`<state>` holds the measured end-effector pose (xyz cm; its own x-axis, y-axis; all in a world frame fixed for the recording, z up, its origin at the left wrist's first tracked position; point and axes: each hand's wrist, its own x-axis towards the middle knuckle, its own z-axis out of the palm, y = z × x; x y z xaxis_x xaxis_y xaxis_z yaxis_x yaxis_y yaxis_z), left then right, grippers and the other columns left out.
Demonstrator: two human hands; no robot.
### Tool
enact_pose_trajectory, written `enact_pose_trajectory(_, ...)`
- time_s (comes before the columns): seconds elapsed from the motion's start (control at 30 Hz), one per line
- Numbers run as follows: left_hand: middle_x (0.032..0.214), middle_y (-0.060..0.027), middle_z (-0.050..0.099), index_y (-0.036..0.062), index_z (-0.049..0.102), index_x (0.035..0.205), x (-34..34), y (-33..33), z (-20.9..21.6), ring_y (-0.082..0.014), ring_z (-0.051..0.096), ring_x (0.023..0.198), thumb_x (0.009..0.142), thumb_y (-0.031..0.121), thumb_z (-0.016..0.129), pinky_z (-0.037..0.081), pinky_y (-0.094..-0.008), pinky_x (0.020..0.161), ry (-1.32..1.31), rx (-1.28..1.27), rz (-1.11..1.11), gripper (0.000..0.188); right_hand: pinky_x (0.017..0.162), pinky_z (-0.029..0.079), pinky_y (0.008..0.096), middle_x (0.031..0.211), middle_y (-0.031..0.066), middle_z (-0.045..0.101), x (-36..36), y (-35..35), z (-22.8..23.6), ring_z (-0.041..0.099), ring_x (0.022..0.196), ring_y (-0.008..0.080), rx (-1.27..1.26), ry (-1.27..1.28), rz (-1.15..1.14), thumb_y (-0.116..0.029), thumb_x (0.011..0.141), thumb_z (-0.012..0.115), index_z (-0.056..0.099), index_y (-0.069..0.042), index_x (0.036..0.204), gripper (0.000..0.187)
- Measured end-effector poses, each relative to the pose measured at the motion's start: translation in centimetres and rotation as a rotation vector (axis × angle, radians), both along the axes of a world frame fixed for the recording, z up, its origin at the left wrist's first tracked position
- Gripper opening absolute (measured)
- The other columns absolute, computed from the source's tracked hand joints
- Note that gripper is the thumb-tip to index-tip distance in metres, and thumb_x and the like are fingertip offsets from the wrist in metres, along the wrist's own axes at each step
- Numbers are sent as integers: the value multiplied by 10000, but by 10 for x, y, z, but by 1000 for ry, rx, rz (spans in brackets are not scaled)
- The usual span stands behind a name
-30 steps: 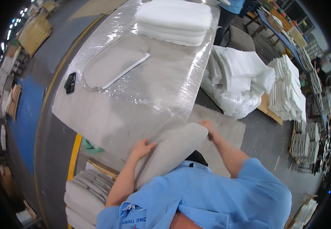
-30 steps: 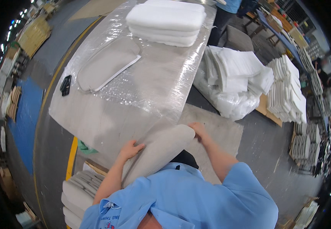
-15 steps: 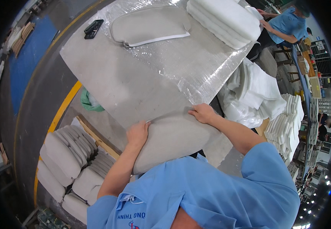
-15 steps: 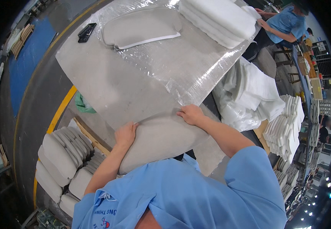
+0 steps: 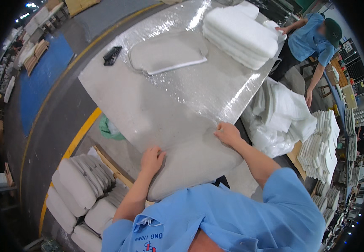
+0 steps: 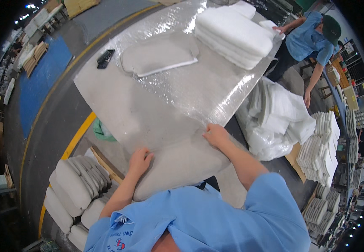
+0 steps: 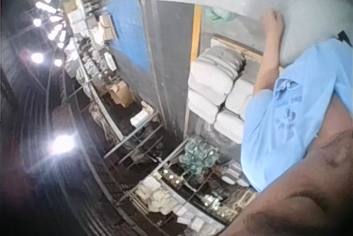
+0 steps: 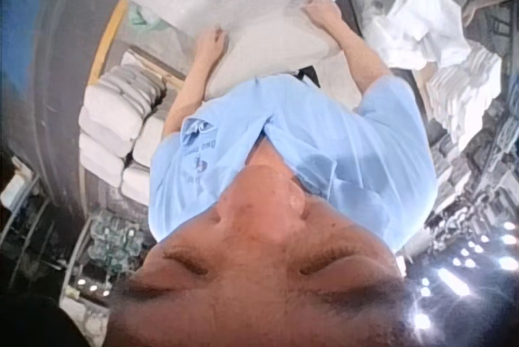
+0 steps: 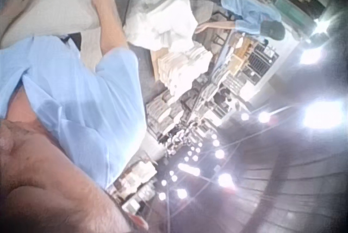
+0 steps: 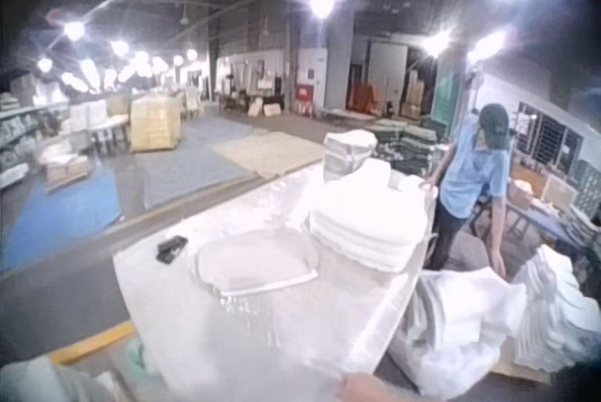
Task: The person repeatedly picks up white foam pieces and gray fabric covers, inserts the foam into the covers, and places the finished items on a nearby pallet. The process is repeated multiple times in a warehouse setting.
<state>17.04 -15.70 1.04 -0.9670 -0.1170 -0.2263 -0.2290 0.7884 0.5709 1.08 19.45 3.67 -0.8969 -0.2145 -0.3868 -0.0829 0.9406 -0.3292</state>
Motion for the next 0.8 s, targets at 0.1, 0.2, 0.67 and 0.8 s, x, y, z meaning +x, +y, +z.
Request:
enact_pose_trajectory(0.1,1259,-220,660,29,680,1219,45,-17,29,-408,640,1153,876,419,787,516,-471,989,13,-114,211,530,1022,515,476,1404,224,571,24,38,41,634,1194,404,24,-56,-231,-532,855,775,507,-145,1474,778)
enact_pose_trajectory(0.2,1348,-231,643,-55,616,1314,93,-41,19,-341,646,1211,907,452,785,541,-434,970,-457,411,556,672,982,522,529,1516,171,511,62,46,74,584,1271,326,-436,-550,-657,-519,906,746,287,-147,1638,941)
enact_pose_trajectory(0.67,1232,-114,657,101,514,1379,57,59,54,-259,627,1200,1016,296,677,500,-468,1000,231,1141,383,443,1007,538,470,1384,200,600,56,-16,149,632,1207,321,-1612,-152,-626,-191,881,807,433,-95,1528,753)
enact_pose_trajectory(0.8,1334,-144,642,108,534,1354,64,13,31,-320,611,1261,1026,361,639,482,-502,1052,-354,1477,496,428,939,559,438,1212,126,711,71,-23,141,708,1063,306,-1221,-113,-257,-148,841,816,553,-143,1450,662)
